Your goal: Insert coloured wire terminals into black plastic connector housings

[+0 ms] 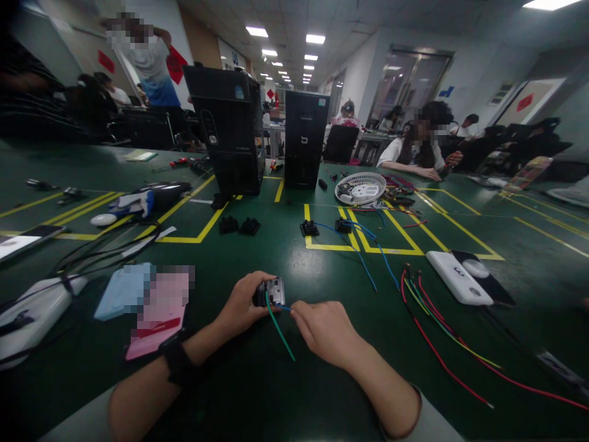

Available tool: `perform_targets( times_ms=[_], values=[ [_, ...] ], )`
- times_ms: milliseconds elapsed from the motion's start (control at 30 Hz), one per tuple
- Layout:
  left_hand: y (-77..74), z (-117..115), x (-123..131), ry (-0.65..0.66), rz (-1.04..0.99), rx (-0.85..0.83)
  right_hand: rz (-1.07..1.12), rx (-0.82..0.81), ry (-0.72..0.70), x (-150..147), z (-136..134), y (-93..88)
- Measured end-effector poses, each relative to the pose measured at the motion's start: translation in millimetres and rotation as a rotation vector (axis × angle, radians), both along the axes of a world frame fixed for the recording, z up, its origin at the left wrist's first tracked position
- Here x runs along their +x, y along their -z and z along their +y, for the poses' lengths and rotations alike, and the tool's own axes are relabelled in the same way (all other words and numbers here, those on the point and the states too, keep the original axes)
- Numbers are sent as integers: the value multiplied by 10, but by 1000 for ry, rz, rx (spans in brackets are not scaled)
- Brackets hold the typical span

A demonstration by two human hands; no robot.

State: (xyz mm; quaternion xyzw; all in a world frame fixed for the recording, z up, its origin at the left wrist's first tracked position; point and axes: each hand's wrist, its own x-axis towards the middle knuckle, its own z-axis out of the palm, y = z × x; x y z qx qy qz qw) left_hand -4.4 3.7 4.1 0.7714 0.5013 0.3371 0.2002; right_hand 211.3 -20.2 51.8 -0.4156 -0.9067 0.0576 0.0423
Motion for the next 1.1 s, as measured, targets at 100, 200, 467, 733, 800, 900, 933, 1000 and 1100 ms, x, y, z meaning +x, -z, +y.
perform_targets(
  times_ms=[100, 200, 467, 733, 800, 900, 933, 1000, 1100],
  values=[
    [-14, -7, 7, 12, -6, 10, 9, -14, -45, -58, -59, 48],
    [-22, -11, 12, 22, -8, 24, 2, -38, -113, -120, -110, 89],
    [-23, -10, 3, 28, -10, 21, 9, -32, -76, -85, -95, 65],
    [-16, -14, -3, 13, -40, 0, 59, 1, 13, 20, 17, 66],
    [-10, -12, -2, 13, -44, 10, 55, -8, -11, -16, -6, 77],
    [-6, -11, 5, 10, -32, 29, 49, -17, -112, -92, -64, 96],
    [-7, -11, 8, 7, -23, 31, 49, -17, -147, -115, -83, 103],
    [-8, -10, 12, 2, -6, 28, 52, -13, -192, -146, -111, 114],
    [-1, -3, 8, 3, 0, 24, 67, -10, -207, -137, -110, 115]
  ],
)
